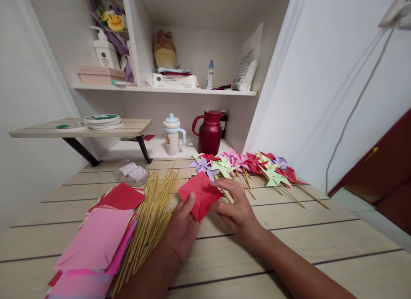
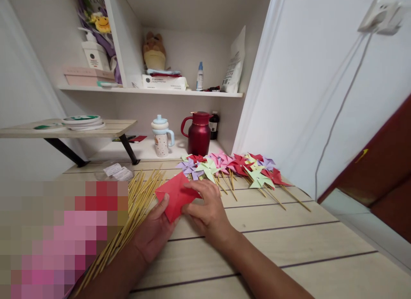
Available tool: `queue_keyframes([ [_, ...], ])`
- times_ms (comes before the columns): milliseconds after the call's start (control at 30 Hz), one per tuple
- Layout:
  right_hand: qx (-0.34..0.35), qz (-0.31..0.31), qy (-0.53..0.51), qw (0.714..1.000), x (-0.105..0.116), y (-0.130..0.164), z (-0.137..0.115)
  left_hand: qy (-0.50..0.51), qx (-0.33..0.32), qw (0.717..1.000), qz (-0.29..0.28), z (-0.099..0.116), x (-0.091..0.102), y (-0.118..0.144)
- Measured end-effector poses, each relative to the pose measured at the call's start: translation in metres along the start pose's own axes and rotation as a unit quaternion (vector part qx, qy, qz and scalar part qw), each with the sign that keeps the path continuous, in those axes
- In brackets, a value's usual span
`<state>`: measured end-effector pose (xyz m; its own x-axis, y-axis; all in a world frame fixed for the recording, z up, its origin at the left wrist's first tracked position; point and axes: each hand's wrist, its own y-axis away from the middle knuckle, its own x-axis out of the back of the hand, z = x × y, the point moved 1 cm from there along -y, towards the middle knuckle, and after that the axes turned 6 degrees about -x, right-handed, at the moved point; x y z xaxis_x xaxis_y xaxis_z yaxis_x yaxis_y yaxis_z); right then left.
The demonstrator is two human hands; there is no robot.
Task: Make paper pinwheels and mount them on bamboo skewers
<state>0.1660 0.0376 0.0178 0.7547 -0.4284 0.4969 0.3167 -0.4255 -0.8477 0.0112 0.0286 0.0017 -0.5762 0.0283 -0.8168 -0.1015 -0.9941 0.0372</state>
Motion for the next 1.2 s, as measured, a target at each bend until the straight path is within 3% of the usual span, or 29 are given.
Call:
queue_keyframes([
  [433,-0.050,-0.025,-0.013,0.998,0.002,0.001,0.000,0.030,-0.025,0.999,0.023,0.002,0.000,-0.003],
  [700,-0.069,-0.031,-0.026,0.997,0.000,0.003,0.004,0.029,-0.013,0.998,0.049,0.006,-0.007,-0.001],
  [867,-0.089,-0.027,-0.011,0.996,0.007,0.001,0.014,0.020,0.027,0.999,0.038,0.006,0.002,-0.003],
  [967,-0.076,-0.044,-0.006,0.996,0.015,-0.003,0.022,0.009,0.062,0.997,0.032,0.006,0.010,-0.007],
  [1200,0.006,-0.085,-0.041,0.995,0.032,-0.011,0.029,-0.014,0.068,0.997,-0.016,0.009,0.015,-0.010],
])
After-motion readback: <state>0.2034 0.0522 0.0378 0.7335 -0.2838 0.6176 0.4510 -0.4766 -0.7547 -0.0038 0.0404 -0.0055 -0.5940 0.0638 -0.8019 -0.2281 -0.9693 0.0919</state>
